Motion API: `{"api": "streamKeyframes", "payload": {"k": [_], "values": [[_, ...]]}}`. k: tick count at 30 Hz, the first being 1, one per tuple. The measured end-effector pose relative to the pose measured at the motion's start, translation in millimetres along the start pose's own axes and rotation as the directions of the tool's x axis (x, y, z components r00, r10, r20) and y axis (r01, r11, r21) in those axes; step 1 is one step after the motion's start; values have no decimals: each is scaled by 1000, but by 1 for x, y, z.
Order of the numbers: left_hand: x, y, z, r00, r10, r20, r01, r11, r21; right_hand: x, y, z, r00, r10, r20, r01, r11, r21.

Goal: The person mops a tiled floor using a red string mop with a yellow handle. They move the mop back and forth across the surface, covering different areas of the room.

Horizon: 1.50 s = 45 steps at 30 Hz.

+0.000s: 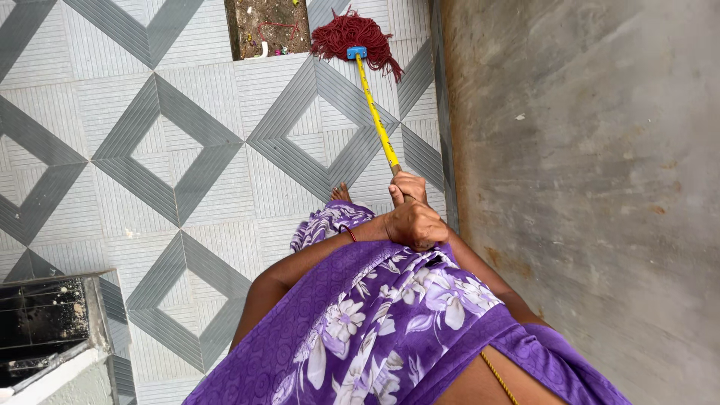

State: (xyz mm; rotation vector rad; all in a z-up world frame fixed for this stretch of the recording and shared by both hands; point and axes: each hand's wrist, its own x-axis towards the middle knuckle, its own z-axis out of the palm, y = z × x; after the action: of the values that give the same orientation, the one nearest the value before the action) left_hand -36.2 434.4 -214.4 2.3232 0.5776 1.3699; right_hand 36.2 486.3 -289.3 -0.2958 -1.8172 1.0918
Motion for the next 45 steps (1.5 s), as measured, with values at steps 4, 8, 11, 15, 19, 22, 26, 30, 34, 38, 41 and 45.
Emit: {"api": "streamKeyframes", "payload": {"k": [4,8,11,15,19,22,26,30,34,38,41,45], "values": [[-13,-25,-48,996,-86,37,83,994,77,38,45,22,996,-17,84,23,997,-74],[-37,-41,-91,997,-80,-8,80,995,58,55,72,52,983,124,134,-106,986,-131],[-44,-52,-108,996,-83,-40,85,995,50,69,85,60,971,123,203,-99,987,-127],[-47,-70,-130,994,-85,-73,87,996,25,98,103,64,933,128,335,-80,985,-155],[-46,-98,-153,995,-67,-78,73,995,74,129,128,66,923,76,377,-19,988,-153],[-40,-128,-169,994,-70,-78,78,992,101,156,153,63,911,95,401,-40,989,-142],[-32,-175,-195,980,-161,-118,177,973,148,203,205,53,908,51,416,22,986,-168],[-14,-245,-225,950,-289,-121,310,920,241,252,276,41,896,94,433,-1,978,-211],[-5,-310,-262,914,-381,-139,406,842,355,300,360,46,882,221,417,-102,952,-289],[-16,-328,-284,782,-582,-222,621,706,339,321,411,51,834,280,475,-143,942,-305],[-32,-315,-280,775,-594,-218,631,704,327,307,405,70,841,271,468,-167,953,-253],[-47,-272,-247,779,-608,-151,621,719,311,264,349,74,830,285,480,-176,950,-259]]}}
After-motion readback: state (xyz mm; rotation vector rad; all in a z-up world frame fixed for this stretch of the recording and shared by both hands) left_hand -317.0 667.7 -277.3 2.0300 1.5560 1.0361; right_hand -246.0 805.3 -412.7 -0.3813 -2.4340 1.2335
